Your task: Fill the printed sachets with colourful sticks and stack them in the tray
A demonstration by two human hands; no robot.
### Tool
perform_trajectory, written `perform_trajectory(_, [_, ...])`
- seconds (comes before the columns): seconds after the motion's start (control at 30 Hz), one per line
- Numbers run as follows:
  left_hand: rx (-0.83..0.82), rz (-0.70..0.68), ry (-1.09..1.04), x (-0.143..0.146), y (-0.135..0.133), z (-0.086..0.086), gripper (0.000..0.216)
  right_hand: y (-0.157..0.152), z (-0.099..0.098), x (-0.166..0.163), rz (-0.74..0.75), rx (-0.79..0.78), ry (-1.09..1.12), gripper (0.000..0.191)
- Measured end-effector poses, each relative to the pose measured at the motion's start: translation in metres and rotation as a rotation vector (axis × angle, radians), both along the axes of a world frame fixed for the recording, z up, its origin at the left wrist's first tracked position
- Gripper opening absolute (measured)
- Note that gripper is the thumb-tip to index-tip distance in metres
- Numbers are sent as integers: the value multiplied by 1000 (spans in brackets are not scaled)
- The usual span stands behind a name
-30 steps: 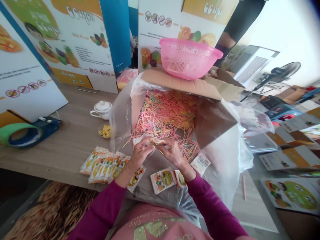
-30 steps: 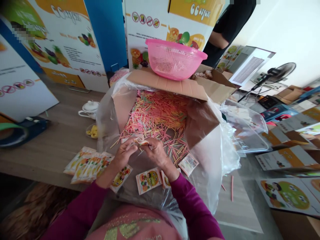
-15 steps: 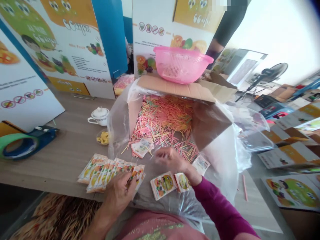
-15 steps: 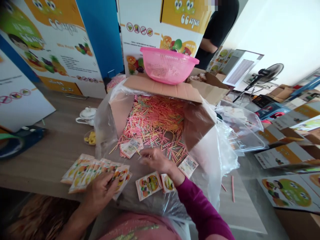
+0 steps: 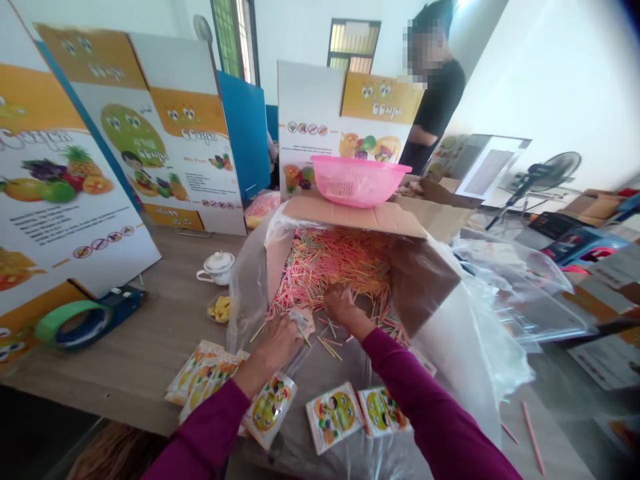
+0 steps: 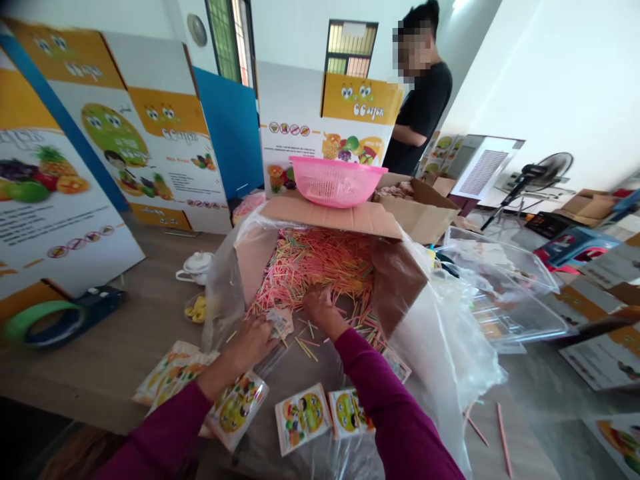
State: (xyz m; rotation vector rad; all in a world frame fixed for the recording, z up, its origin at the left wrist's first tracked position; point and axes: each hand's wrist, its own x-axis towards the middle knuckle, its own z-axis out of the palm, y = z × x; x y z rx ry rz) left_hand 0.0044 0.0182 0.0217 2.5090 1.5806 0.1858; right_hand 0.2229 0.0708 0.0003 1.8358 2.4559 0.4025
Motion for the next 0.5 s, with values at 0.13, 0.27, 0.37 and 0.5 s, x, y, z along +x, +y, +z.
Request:
perform_trajectory(0.13, [-41,-37,32,5,15,-15,23,3,-7,-2,-4,12,-12,37])
perform_trajectory(0.27, [-39,-46,73,6,6,-19,30,3,-7,0,-62,-24,31,37])
perform_trajectory(0.37, [-29,-88,62,4,1,-15,38,-4,-6,6,-77,-1,81,47])
perform_trajectory(0.5, [-61,-131,75,1,0,-12,37,-22,-9,18,-48,37,124,58])
